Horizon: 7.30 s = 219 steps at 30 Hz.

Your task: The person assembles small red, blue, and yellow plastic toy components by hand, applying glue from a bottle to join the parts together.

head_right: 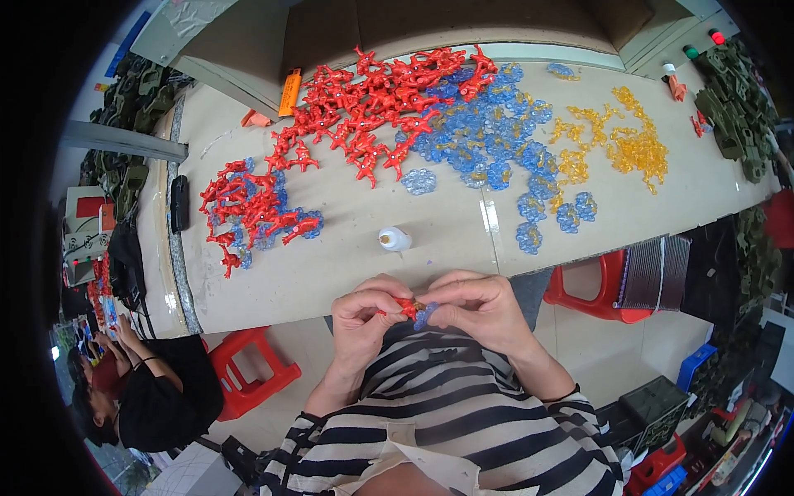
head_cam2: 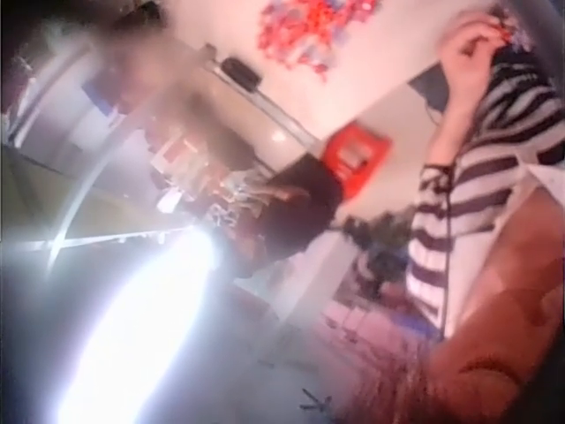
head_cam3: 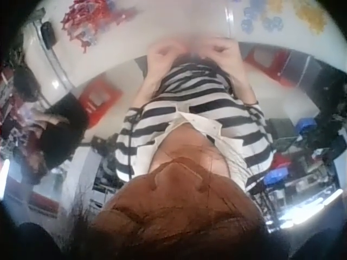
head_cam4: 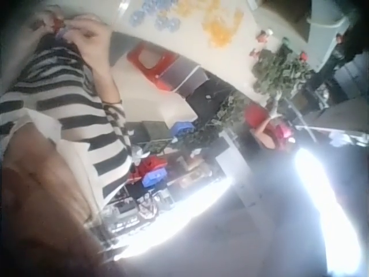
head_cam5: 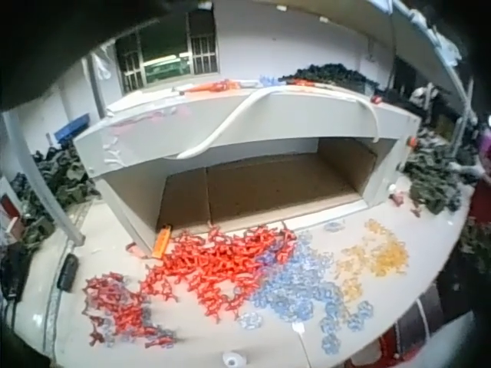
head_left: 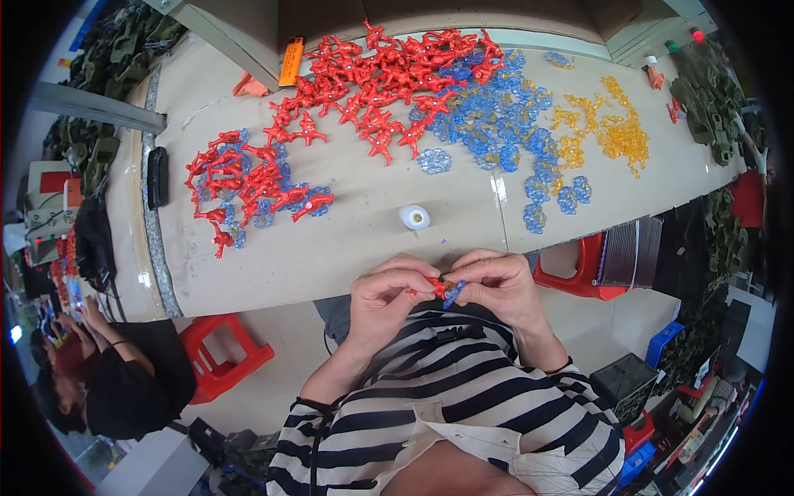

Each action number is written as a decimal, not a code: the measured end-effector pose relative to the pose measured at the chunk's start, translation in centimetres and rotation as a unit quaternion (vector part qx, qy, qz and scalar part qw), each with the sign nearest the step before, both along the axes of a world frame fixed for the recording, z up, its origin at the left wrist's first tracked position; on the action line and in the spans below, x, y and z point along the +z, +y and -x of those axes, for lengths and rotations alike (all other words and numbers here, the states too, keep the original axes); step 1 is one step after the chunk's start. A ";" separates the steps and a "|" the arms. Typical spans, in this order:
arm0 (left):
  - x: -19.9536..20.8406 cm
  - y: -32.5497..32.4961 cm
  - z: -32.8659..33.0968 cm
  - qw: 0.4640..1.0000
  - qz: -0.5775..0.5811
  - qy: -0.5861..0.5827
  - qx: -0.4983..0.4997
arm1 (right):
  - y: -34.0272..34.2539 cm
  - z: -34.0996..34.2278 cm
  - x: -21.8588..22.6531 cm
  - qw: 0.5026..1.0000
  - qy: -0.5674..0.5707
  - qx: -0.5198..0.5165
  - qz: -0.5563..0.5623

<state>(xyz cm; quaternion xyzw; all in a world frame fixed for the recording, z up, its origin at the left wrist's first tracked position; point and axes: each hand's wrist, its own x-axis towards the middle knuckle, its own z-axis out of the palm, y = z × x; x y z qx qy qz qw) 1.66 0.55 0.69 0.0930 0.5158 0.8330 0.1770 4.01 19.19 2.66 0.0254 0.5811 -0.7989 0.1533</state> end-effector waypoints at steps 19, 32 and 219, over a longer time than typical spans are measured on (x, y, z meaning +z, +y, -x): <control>-1.5 0.3 0.4 0.994 -0.103 0.000 -0.025 | -1.7 -0.5 1.0 0.904 0.339 -0.090 -0.244; -0.6 0.0 1.0 0.994 -0.008 0.095 -0.053 | -1.4 -0.5 0.4 0.899 0.362 -0.075 -0.235; 0.7 2.7 1.7 0.980 0.116 -0.160 -0.002 | 0.7 1.1 2.1 0.884 0.173 -0.125 -0.416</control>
